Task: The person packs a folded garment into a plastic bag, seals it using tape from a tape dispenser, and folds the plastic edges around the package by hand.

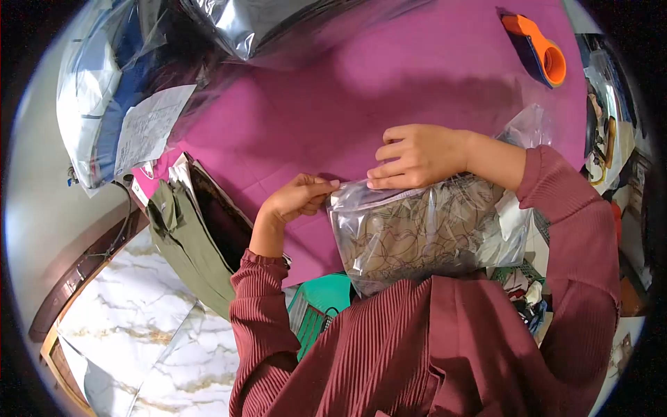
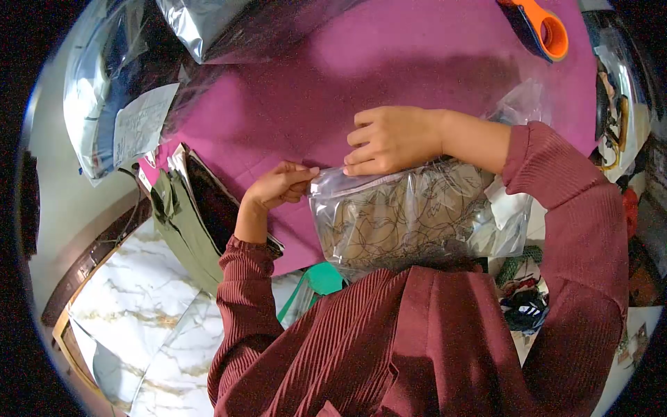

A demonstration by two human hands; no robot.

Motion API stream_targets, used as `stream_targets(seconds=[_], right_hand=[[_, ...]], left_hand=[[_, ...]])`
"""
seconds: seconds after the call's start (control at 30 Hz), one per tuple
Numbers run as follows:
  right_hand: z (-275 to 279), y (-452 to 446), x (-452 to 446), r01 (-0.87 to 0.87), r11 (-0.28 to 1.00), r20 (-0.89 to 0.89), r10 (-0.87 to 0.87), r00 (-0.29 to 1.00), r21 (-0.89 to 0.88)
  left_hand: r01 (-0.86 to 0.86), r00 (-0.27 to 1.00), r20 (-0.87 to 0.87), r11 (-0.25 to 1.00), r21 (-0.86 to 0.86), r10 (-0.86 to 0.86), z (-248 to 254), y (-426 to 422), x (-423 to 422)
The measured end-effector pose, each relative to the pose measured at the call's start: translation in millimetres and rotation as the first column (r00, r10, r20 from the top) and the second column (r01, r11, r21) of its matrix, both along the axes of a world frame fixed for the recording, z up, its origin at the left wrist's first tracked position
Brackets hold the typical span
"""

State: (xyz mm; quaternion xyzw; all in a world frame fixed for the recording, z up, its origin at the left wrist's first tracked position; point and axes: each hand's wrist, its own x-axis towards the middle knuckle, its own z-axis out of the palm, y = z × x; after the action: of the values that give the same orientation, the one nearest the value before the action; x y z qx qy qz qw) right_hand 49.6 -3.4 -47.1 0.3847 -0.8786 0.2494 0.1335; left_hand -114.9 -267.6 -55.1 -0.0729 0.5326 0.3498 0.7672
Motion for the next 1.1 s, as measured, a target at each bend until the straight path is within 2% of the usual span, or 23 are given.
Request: stream_targets(seconds=[0.07, 0.27, 0.33, 0.4, 0.43, 0.57, 0.63, 0.67, 0.73, 0.8, 0.83, 0.9, 0.97, 1.0, 1.07, 1.1], right_hand=[[-3.2, 1.3, 3.7, -0.011, 1.0, 0.03, 0.011, 0.999, 0.004], [-9.4, 3.0, 11.4, -0.053, 0.999, 0.191, 0.051, 0.98, 0.005], [6.7, 13.5, 11.6, -0.08, 0.996, 0.459, 0.058, 0.886, 0.029], [18.6, 18.8, 12.3, -0.108, 0.993, 0.69, 0.049, 0.722, 0.043], [20.2, 18.7, 13.3, -0.103, 0.994, 0.689, 0.043, 0.724, 0.046], [35.0, 13.0, 25.5, 0.183, 0.982, 0.685, -0.162, 0.71, 0.043], [35.9, 4.0, 34.7, 0.201, 0.978, 0.716, -0.174, 0.676, 0.048], [32.9, -1.9, 40.8, 0.216, 0.975, 0.748, -0.178, 0.64, 0.047], [32.0, -5.3, 53.1, 0.255, 0.966, 0.81, -0.186, 0.556, 0.046], [55.2, 18.7, 56.3, 0.368, 0.91, 0.772, -0.372, 0.516, 0.193], [63.3, 30.3, 67.6, 0.512, 0.832, 0.725, -0.485, 0.489, 0.211], [54.8, 56.2, 110.5, 0.768, 0.567, 0.483, -0.783, 0.391, 0.298], [61.7, 72.2, 149.5, 0.922, 0.251, 0.106, -0.968, 0.229, 0.294], [75.4, 71.8, 163.7, 0.933, 0.115, 0.046, -0.993, 0.106, 0.341], [58.3, 74.6, 202.4, 0.963, -0.053, 0.237, -0.964, -0.118, 0.263], [51.8, 72.3, 209.1, 0.963, -0.057, 0.236, -0.964, -0.122, 0.262]], left_hand=[[0.096, 0.99, -0.107, 0.995, -0.009, -0.096, 3.0, 3.2, 5.0], [0.244, 0.946, -0.197, 0.966, -0.087, -0.257, 12.2, 23.1, 5.8], [0.313, 0.912, -0.232, 0.94, -0.135, -0.337, 11.2, 27.6, 6.4], [0.383, 0.868, -0.262, 0.904, -0.189, -0.422, 11.5, 30.2, 6.0], [0.386, 0.866, -0.265, 0.903, -0.186, -0.425, 11.1, 31.8, 4.2], [0.46, 0.828, -0.271, 0.871, -0.174, -0.492, 9.0, 34.6, 0.1], [0.38, 0.834, -0.326, 0.892, -0.245, -0.445, 19.5, 42.6, 2.1], [0.394, 0.829, -0.329, 0.89, -0.23, -0.453, 21.1, 40.1, 4.2], [0.218, 0.83, -0.484, 0.96, -0.177, -0.278, 24.3, 27.3, 10.5], [0.105, 0.807, -0.554, 0.972, -0.208, -0.206, 31.9, 27.9, 20.7], [0.121, 0.809, -0.548, 0.973, -0.198, -0.212, 30.4, 24.5, 25.6], [0.064, 0.784, -0.609, 0.992, -0.106, -0.116, 21.0, 19.7, 29.9], [0.111, 0.819, -0.553, 0.988, -0.108, -0.152, 18.0, 17.6, 18.0], [0.146, 0.846, -0.5, 0.982, -0.117, -0.185, 17.5, 15.0, 9.3], [0.213, 0.887, -0.39, 0.968, -0.131, -0.248, 17.9, 13.6, 0.8], [0.217, 0.885, -0.392, 0.968, -0.13, -0.251, 20.9, 16.8, 4.3]])
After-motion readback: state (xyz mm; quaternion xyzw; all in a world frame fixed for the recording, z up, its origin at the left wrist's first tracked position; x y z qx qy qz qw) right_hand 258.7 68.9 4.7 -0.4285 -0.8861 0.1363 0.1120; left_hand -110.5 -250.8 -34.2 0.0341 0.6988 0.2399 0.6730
